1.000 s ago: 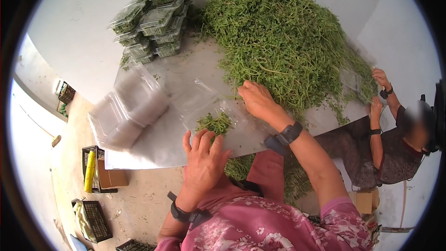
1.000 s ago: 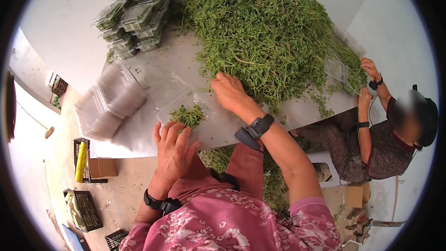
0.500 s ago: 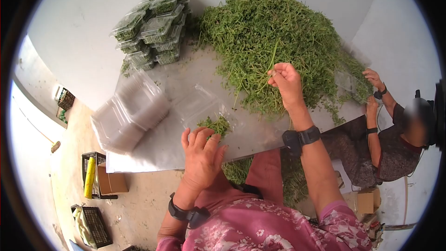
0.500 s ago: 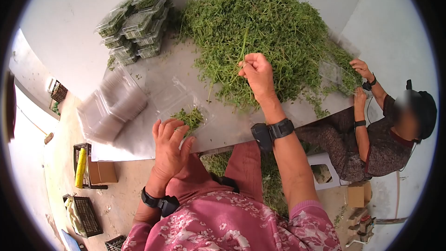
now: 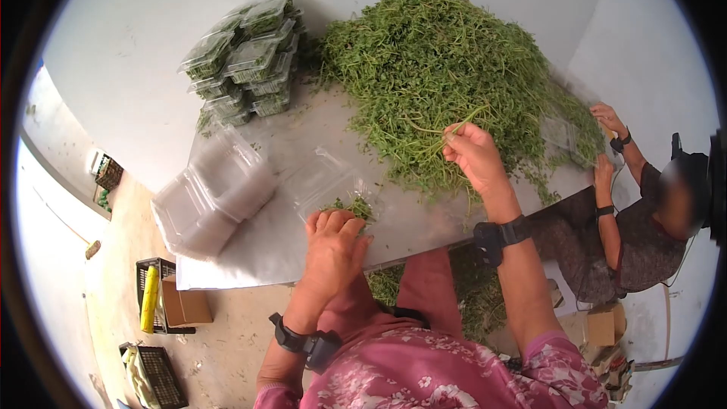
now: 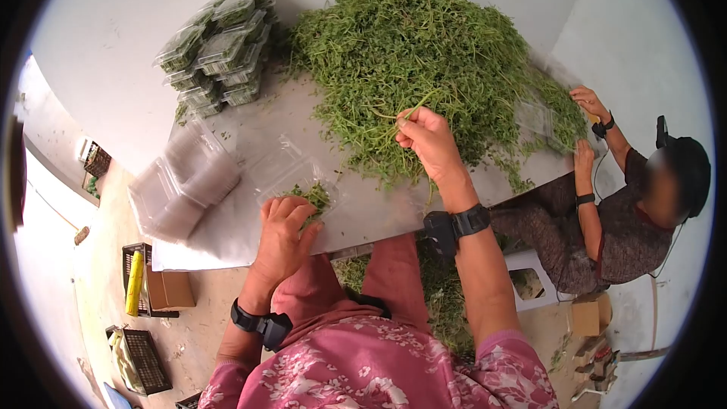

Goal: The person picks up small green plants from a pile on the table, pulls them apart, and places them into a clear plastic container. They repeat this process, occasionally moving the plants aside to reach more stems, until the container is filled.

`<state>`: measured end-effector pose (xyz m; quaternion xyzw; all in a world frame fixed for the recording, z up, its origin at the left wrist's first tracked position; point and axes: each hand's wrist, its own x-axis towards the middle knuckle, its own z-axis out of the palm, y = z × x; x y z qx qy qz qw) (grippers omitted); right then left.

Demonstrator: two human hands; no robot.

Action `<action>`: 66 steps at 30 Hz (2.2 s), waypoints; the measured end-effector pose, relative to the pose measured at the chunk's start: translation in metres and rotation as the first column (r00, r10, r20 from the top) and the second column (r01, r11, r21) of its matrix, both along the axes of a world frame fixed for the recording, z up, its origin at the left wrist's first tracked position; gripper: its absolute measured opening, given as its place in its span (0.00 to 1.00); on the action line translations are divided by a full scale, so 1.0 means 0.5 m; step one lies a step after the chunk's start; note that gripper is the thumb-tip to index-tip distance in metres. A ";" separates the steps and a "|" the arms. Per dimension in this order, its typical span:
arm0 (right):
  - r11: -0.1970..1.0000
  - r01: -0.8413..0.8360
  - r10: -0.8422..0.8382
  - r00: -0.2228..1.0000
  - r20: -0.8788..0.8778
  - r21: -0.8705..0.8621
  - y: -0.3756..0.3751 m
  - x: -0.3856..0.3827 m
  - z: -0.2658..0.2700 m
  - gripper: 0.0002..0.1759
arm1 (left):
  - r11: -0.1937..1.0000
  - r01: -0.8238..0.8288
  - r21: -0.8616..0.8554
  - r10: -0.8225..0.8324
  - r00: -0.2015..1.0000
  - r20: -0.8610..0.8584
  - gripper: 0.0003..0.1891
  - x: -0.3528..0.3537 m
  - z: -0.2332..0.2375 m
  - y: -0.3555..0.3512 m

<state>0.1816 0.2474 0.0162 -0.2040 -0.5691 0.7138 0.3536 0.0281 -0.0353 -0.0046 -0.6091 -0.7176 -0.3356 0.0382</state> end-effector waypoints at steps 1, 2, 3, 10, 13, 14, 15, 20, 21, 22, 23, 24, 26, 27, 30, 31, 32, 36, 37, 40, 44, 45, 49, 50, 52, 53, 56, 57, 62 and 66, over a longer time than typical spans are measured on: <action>1.000 -0.011 0.012 0.999 -0.037 0.024 -0.001 0.009 0.011 0.06 | 1.000 0.005 -0.009 -0.005 1.000 -0.003 0.15 0.000 -0.005 -0.001; 1.000 0.001 0.002 0.992 -0.129 0.025 -0.002 0.015 0.022 0.06 | 1.000 0.000 -0.014 0.000 1.000 -0.009 0.15 0.002 -0.007 -0.003; 1.000 0.016 -0.011 0.976 -0.219 0.025 -0.004 0.018 0.038 0.07 | 1.000 -0.002 -0.019 0.002 1.000 -0.016 0.15 0.004 -0.009 -0.003; 0.928 0.102 -0.154 0.981 0.120 0.358 0.020 0.015 0.015 0.05 | 1.000 0.010 -0.011 -0.010 1.000 -0.027 0.15 0.006 -0.011 -0.004; 0.979 0.096 -0.069 0.986 -0.155 0.180 -0.008 0.022 0.033 0.06 | 1.000 0.000 0.003 0.000 1.000 0.000 0.15 0.004 -0.010 -0.010; 0.974 0.097 -0.075 0.991 -0.112 0.205 -0.009 0.019 0.029 0.06 | 1.000 0.006 0.005 -0.006 1.000 -0.001 0.15 0.004 -0.011 -0.013; 0.968 0.098 -0.083 0.994 -0.072 0.231 -0.007 0.016 0.027 0.06 | 1.000 0.012 0.010 -0.012 1.000 -0.004 0.16 0.002 -0.011 -0.015; 0.992 -0.098 0.113 0.974 -0.198 0.083 -0.049 -0.001 0.035 0.06 | 0.991 -0.001 0.135 -0.007 0.998 0.061 0.17 -0.008 0.009 -0.021; 0.988 -0.140 0.149 0.964 -0.221 0.057 -0.066 -0.006 0.041 0.06 | 0.987 -0.021 0.162 0.007 0.996 0.089 0.18 -0.012 0.013 -0.021; 0.983 -0.181 0.184 0.952 -0.246 0.034 -0.083 -0.011 0.050 0.06 | 0.981 -0.041 0.191 0.019 0.993 0.115 0.19 -0.017 0.019 -0.018; 0.975 -0.220 0.215 0.938 -0.271 0.013 -0.099 -0.016 0.055 0.06 | 0.971 -0.054 0.233 0.028 0.993 0.114 0.20 -0.022 0.028 -0.015; 0.967 -0.256 0.244 0.930 -0.274 -0.008 -0.113 -0.022 0.056 0.06 | 0.959 -0.067 0.274 0.036 0.993 0.115 0.21 -0.026 0.039 -0.010; 0.943 -0.328 0.303 0.913 -0.275 -0.050 -0.143 -0.037 0.055 0.06 | 0.945 -0.082 0.316 0.059 0.995 0.082 0.23 -0.027 0.068 -0.003; 0.937 -0.342 0.313 0.915 -0.256 -0.076 -0.161 -0.045 0.055 0.07 | 0.945 -0.087 0.316 0.076 0.996 0.047 0.24 -0.023 0.086 -0.003; 0.900 -0.417 0.376 0.890 -0.258 -0.124 -0.204 -0.070 0.043 0.07 | 0.949 -0.093 0.301 0.111 0.993 -0.040 0.25 -0.015 0.095 0.009; 0.882 -0.450 0.406 0.876 -0.260 -0.141 -0.212 -0.075 0.038 0.08 | 0.951 -0.094 0.294 0.119 0.991 -0.068 0.25 -0.013 0.093 0.008; 0.871 -0.469 0.422 0.867 -0.267 -0.145 -0.221 -0.079 0.036 0.08 | 0.964 -0.074 0.255 0.082 0.996 -0.021 0.22 -0.015 0.084 0.004; 0.869 -0.471 0.414 0.859 -0.300 -0.149 -0.246 -0.091 0.033 0.09 | 0.983 -0.012 0.181 -0.050 0.940 0.337 0.12 -0.019 0.054 -0.009; 0.873 -0.461 0.400 0.864 -0.306 -0.160 -0.247 -0.090 0.033 0.09 | 0.984 -0.008 0.179 -0.077 0.884 0.462 0.10 -0.018 0.052 -0.011; 0.870 -0.457 0.381 0.861 -0.337 -0.185 -0.256 -0.092 0.032 0.14 | 0.988 0.079 0.135 -0.149 0.736 0.660 0.10 -0.023 0.047 -0.017; 0.886 -0.460 0.442 0.877 -0.188 -0.059 -0.271 -0.098 0.016 0.19 | 0.970 0.127 0.209 -0.243 0.413 0.878 0.12 -0.021 0.051 -0.014; 0.911 -0.410 0.404 0.908 -0.110 -0.035 -0.282 -0.099 0.016 0.18 | 0.969 0.137 0.205 -0.242 0.381 0.892 0.13 -0.023 0.049 -0.014; 0.935 -0.350 0.354 0.931 -0.085 0.056 -0.287 -0.099 0.011 0.14 | 0.970 0.192 0.151 -0.203 0.290 0.935 0.13 -0.027 0.045 -0.013; 0.937 -0.338 0.346 0.934 -0.088 0.091 -0.284 -0.100 0.011 0.13 | 0.964 0.213 0.158 -0.211 0.251 0.945 0.14 -0.026 0.046 -0.013; 0.944 -0.312 0.322 0.943 -0.088 0.109 -0.283 -0.100 0.008 0.13 | 0.951 0.253 0.176 -0.223 0.172 0.959 0.15 -0.025 0.046 -0.014; 0.950 -0.298 0.305 0.948 -0.085 0.093 -0.284 -0.101 0.006 0.13 | 0.948 0.262 0.179 -0.221 0.140 0.965 0.15 -0.025 0.045 -0.013; 0.961 -0.275 0.277 0.951 -0.136 0.029 -0.283 -0.106 0.001 0.13 | 0.935 0.296 0.193 -0.213 0.036 0.976 0.16 -0.025 0.039 -0.012; 0.962 -0.272 0.269 0.949 -0.164 0.005 -0.282 -0.108 0.000 0.13 | 0.929 0.311 0.199 -0.208 -0.004 0.978 0.16 -0.026 0.036 -0.013; 0.967 -0.256 0.254 0.954 -0.159 0.010 -0.269 -0.107 0.005 0.11 | 0.945 0.238 0.226 -0.215 -0.069 0.974 0.20 -0.016 0.035 -0.008; 0.965 -0.232 0.238 0.970 -0.041 0.121 -0.278 -0.102 0.013 0.11 | 0.921 0.263 0.287 -0.232 -0.223 0.947 0.23 -0.031 0.044 -0.008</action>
